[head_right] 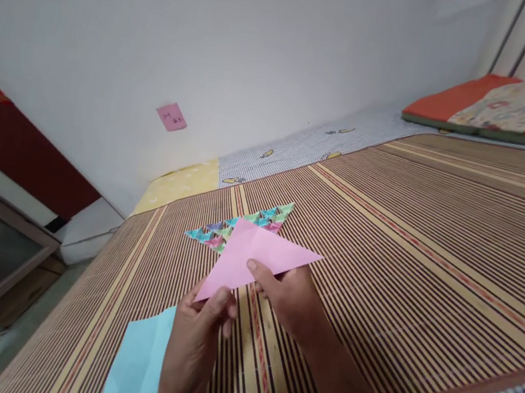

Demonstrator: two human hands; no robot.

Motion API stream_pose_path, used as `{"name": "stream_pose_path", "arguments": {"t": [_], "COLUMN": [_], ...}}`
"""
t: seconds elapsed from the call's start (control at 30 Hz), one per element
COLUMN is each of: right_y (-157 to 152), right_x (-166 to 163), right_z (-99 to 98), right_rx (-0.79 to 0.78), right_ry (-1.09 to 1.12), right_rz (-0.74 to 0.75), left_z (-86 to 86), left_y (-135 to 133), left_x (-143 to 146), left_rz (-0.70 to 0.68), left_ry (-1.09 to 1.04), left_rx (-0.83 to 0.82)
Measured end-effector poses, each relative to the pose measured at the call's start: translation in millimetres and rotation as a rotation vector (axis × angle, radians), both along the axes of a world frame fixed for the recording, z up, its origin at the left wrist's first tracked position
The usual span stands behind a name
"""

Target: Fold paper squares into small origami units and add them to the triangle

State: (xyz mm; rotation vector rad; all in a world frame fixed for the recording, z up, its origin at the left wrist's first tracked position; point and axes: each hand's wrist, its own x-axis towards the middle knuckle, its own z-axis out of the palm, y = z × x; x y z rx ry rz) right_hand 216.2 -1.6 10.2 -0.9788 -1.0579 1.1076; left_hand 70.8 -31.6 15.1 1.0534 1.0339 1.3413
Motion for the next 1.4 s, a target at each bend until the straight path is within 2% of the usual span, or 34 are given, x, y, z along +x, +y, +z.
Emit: {"name": "stream_pose_path", "arguments": {"t": [0.17, 0.5, 0.67, 0.8, 0.87, 0.93, 1.03, 1.13, 1.27, 1.4], "right_y": [-8.3, -11.0, -8.0, -4.0, -3.3, -4.2, -7.4, -10.6, -12.0, -7.7], "right_x": [-16.3, -17.5, -12.0, -6.9, -6.1, -7.5, -12.6, -17.1, -15.5, -4.7], "right_z": [5.6, 7.7, 5.2, 1.8, 1.6, 2.9, 5.7, 6.9, 6.5, 6.8], "right_rx": [-0.012, -0.038, -0.054, -0.052, -0.054, -0.053, -0.027, -0.02, -0.029, 0.081], "right_ry": [0.031, 0.034, 0.024, 0.044, 0.06, 0.076, 0.077, 0.072, 0.022, 0.049], "right_rz": [-0.068, -0.151, -0.164, -0.152, -0.134, -0.115, -0.08, -0.048, -0.017, 0.035], "left_z": [-3.8, -1.8, -4.0, -0.9, 1.0, 1.7, -1.0, -5.4, -3.7, 4.1], "left_y": [0.3, -2.5, -1.6, 1.9, 4.2, 5.5, 4.5, 2.4, 3.3, 6.9], "left_x": [13.4, 11.7, 5.1, -1.0, -3.4, -4.0, -0.5, 5.8, 9.5, 5.6], "left_rz": [0.181, 0.289, 0.356, 0.463, 0.428, 0.318, 0.175, 0.11, 0.144, 0.237], "left_ry": [-0.002, 0.029, -0.021, -0.137, -0.247, -0.311, -0.263, -0.176, -0.218, -0.348], "left_rx": [0.05, 0.065, 0.129, 0.112, 0.115, 0.1, 0.06, 0.044, 0.033, 0.021]}}
